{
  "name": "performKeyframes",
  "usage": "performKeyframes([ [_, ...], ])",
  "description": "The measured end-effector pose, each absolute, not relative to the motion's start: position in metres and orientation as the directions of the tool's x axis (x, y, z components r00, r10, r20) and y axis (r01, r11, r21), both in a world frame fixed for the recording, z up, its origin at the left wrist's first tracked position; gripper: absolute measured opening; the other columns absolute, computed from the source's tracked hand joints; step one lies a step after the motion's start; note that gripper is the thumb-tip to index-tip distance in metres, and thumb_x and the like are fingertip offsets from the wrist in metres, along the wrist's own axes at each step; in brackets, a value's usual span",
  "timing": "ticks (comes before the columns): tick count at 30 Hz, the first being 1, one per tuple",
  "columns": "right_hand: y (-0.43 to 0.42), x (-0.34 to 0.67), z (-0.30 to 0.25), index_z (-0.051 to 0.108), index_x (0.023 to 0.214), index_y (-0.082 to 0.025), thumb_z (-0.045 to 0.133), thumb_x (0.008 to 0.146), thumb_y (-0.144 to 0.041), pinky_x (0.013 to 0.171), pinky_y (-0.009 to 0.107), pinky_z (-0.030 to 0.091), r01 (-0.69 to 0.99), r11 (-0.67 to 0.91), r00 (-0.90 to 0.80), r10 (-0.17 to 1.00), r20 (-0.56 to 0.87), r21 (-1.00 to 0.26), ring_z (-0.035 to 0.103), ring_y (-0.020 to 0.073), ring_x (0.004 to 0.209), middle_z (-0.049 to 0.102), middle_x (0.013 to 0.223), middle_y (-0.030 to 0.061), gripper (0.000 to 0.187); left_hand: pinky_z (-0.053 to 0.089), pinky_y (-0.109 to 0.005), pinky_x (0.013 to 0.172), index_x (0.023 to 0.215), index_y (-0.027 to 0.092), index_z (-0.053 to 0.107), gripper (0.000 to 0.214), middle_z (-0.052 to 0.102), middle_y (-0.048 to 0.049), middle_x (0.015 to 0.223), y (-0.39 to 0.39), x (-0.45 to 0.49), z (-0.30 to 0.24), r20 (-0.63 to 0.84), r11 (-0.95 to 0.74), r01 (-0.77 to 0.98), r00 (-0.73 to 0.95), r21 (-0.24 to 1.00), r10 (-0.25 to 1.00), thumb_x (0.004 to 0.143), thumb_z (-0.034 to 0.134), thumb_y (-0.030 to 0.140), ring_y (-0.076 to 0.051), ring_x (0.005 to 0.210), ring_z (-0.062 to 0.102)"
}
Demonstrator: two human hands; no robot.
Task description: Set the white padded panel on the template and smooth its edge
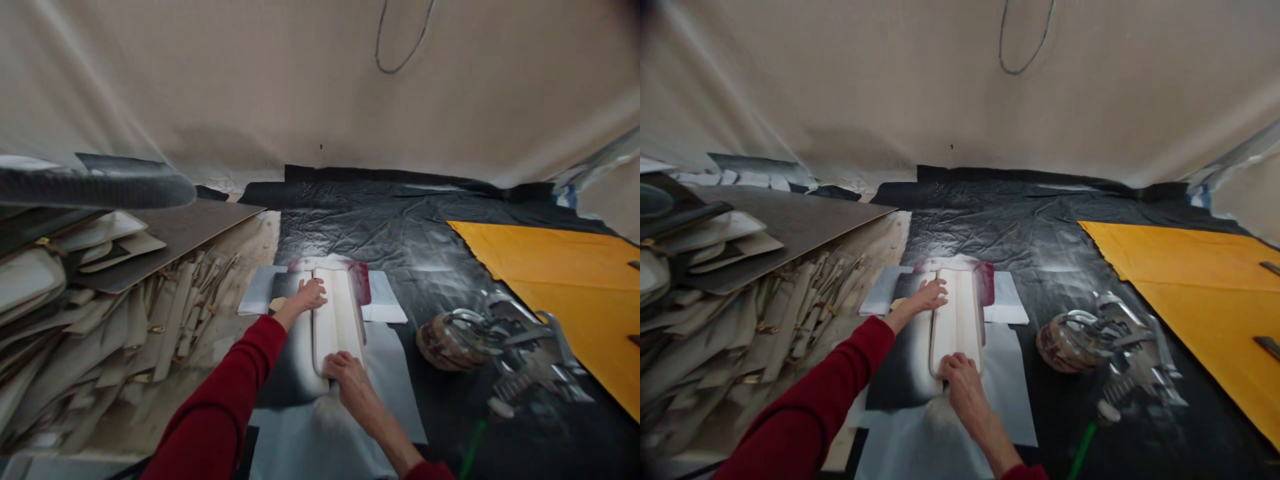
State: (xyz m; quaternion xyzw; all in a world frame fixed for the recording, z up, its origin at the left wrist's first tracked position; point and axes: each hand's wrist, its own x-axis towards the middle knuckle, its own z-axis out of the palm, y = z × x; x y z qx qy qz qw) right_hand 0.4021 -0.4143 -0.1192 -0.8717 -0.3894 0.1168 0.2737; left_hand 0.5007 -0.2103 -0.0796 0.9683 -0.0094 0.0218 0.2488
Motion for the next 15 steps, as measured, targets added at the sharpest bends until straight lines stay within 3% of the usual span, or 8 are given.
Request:
performKeyframes([
  [2, -0.414, 0.400, -0.114, 0.061, 0.087, -0.019, 0.032, 0.070, 0.000, 0.083, 0.037, 0.039, 0.652, -0.560, 0.647, 0.762, -0.009, -0.511, 0.049, 0.0224, 0.098, 0.063, 0.100, 0.0040, 0.039, 0.028, -0.040, 0.104, 0.107, 0.018, 0.054, 0.035, 0.047, -0.0097, 0.127, -0.204, 0.464, -0.070, 0.114, -0.819, -0.011, 0.991, 0.573, 0.067, 0.072, 0.059, 0.021, -0.020, 0.119, 0.040],
  [4, -0.415, 0.398, -0.112, 0.061, 0.084, -0.019, 0.032, 0.071, 0.000, 0.082, 0.036, 0.039, 0.682, -0.541, 0.619, 0.786, -0.007, -0.492, 0.051, 0.0216, 0.094, 0.063, 0.098, 0.0038, 0.037, 0.031, -0.033, 0.102, 0.115, 0.016, 0.048, 0.041, 0.047, -0.0091, 0.123, -0.197, 0.410, -0.066, 0.163, -0.756, 0.018, 0.973, 0.654, 0.164, 0.075, 0.055, 0.022, -0.017, 0.117, 0.041],
  [8, -0.418, 0.397, -0.114, 0.059, 0.095, -0.017, 0.032, 0.065, 0.005, 0.091, 0.032, 0.039, 0.685, -0.493, 0.581, 0.814, -0.006, -0.536, 0.052, 0.0186, 0.101, 0.063, 0.105, 0.0054, 0.046, 0.044, -0.039, 0.087, 0.117, 0.010, 0.044, 0.045, 0.051, -0.0150, 0.111, -0.192, 0.288, -0.089, 0.040, -0.557, 0.247, 0.891, 0.793, 0.452, 0.074, 0.050, 0.025, -0.022, 0.097, 0.052],
  [9, -0.418, 0.396, -0.116, 0.057, 0.099, -0.015, 0.030, 0.064, 0.005, 0.093, 0.033, 0.038, 0.678, -0.500, 0.590, 0.807, -0.006, -0.538, 0.051, 0.0189, 0.104, 0.062, 0.109, 0.0076, 0.049, 0.042, -0.040, 0.091, 0.117, 0.010, 0.043, 0.051, 0.049, -0.0154, 0.114, -0.194, 0.265, -0.098, -0.112, -0.309, 0.335, 0.818, 0.890, 0.564, 0.070, 0.057, 0.025, -0.023, 0.100, 0.051],
  [11, -0.417, 0.393, -0.119, 0.055, 0.104, -0.012, 0.030, 0.063, 0.005, 0.096, 0.036, 0.037, 0.662, -0.522, 0.616, 0.788, -0.006, -0.538, 0.049, 0.0209, 0.109, 0.059, 0.113, 0.0115, 0.050, 0.045, -0.041, 0.087, 0.123, 0.004, 0.033, 0.064, 0.048, -0.0218, 0.116, -0.201, 0.234, -0.113, -0.294, -0.068, 0.406, 0.759, 0.911, 0.581, 0.068, 0.058, 0.024, -0.025, 0.099, 0.053],
  [15, -0.417, 0.382, -0.120, 0.051, 0.109, -0.011, 0.043, 0.062, -0.003, 0.096, 0.041, 0.039, 0.619, -0.576, 0.666, 0.746, -0.033, -0.534, 0.051, 0.0244, 0.110, 0.059, 0.114, 0.0135, 0.049, 0.041, -0.033, 0.092, 0.120, 0.013, 0.036, 0.056, 0.048, -0.0155, 0.121, -0.217, 0.213, -0.112, -0.493, 0.434, 0.262, 0.633, 0.862, 0.597, 0.070, 0.059, 0.015, -0.020, 0.108, 0.049],
])
